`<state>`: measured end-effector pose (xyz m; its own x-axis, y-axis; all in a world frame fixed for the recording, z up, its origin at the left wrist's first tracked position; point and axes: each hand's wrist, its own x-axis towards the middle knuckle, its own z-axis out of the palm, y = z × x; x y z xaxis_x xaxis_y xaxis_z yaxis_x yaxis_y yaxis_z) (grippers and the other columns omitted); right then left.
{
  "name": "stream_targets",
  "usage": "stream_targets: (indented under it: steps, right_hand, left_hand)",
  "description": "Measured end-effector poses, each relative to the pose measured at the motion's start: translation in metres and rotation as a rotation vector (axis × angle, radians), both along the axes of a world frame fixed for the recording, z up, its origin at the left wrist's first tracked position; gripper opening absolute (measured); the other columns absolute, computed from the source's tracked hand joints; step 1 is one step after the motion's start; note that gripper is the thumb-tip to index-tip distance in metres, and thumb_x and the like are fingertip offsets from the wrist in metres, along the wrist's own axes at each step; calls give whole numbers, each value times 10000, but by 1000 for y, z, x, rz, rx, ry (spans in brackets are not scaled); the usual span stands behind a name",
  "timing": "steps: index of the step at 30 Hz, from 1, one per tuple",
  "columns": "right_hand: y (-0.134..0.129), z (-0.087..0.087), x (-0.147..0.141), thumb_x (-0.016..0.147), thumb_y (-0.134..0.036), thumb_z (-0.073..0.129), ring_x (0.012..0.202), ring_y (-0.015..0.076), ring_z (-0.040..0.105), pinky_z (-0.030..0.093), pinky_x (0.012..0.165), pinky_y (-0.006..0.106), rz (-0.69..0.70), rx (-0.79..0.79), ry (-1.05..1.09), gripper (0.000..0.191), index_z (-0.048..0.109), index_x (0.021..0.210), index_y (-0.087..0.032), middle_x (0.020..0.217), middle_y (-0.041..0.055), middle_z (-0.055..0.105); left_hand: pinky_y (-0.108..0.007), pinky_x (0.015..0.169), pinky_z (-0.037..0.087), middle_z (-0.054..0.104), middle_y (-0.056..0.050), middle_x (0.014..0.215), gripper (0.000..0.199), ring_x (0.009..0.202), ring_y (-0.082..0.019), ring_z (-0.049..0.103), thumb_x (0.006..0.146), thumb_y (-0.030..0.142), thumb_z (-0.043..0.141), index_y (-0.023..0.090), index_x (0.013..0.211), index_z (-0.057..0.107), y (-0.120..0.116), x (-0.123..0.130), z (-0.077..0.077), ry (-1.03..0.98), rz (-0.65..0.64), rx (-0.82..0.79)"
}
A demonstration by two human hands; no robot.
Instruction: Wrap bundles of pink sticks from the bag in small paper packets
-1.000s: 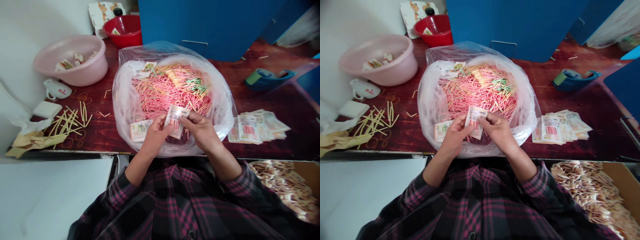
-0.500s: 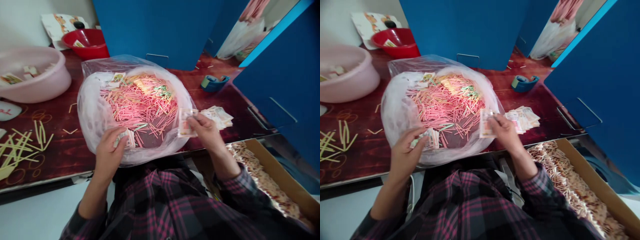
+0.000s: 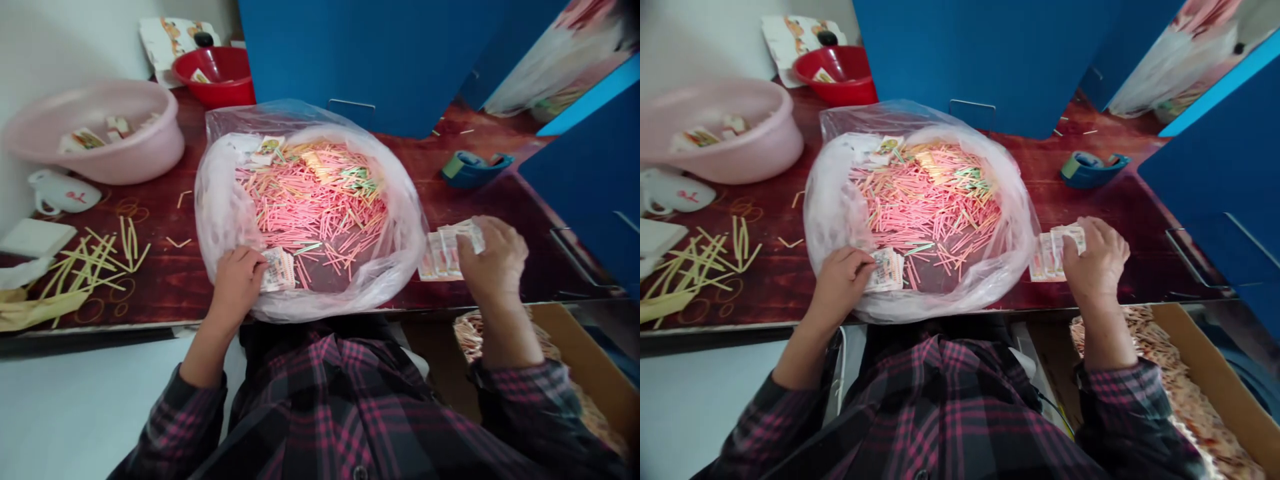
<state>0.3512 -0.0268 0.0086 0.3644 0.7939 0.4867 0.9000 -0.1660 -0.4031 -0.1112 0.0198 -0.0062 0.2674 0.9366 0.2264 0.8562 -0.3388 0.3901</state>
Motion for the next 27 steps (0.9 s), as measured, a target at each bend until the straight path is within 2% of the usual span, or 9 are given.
stream_targets:
  steps: [2,4,8,11,15,19,23,25,27]
  right_hand:
    - [4,11,-24,958,-444,635,1302,402,651,436,1160,573,169,81,165,310,794,1178,-295,1328,171,751]
    - [9,21,-60,942,-490,679,1095,352,745,536,1054,561,316,93,382,279,821,1051,-276,1131,117,815]
    - [20,29,-146,946,-649,662,829,268,755,605,798,429,667,-236,735,458,824,856,-230,835,52,809]
    - [28,26,-191,914,-675,699,860,234,746,588,809,362,879,-365,880,457,826,868,-239,868,22,804]
    - [33,18,-208,849,-632,772,774,188,681,559,759,319,854,-390,1062,409,810,811,-226,817,4,770]
    - [30,13,-202,829,-530,807,706,162,626,536,732,309,778,-356,1166,298,806,758,-241,734,-12,734]
    - [26,11,-201,795,-444,839,756,161,652,546,790,319,781,-327,1215,192,831,852,-261,819,-16,775]
    - [24,9,-202,773,-437,855,763,163,661,553,792,324,770,-333,1209,219,828,890,-254,853,-9,788]
    - [21,7,-202,772,-472,854,685,150,625,537,709,306,734,-347,1161,252,803,839,-234,768,-10,754]
  left_hand:
    - [-457,893,495,728,-97,913,192,932,-301,645,946,299,563,232,828,699,-1,2,1,-2,23,0]
    - [-452,890,486,724,-92,894,194,924,-296,639,953,287,572,233,807,688,-4,4,2,-26,65,35]
    - [-473,973,471,764,-94,1027,201,1035,-296,665,1001,309,588,235,868,721,-18,18,12,-124,89,218]
    - [-481,1051,466,775,-83,1142,197,1150,-283,680,1031,290,584,244,909,732,-29,37,21,-182,-22,336]
    - [-498,1153,467,706,-107,1381,156,1335,-284,627,1037,354,623,238,1094,709,-33,54,19,-325,-87,328]
    - [-508,1148,509,652,-137,1439,604,1345,-311,624,920,476,785,245,1434,568,-27,56,10,-714,-36,17]
    - [-405,981,591,696,-66,1322,545,1117,-244,706,880,406,815,281,1372,617,-24,59,7,-1032,-8,-307]
    - [-348,876,596,723,-39,1223,476,986,-204,709,845,379,834,269,1275,661,-27,61,6,-1117,1,-385]
    - [-312,793,579,740,-19,1087,411,875,-178,689,841,374,828,250,1205,684,-31,61,5,-1126,3,-438]
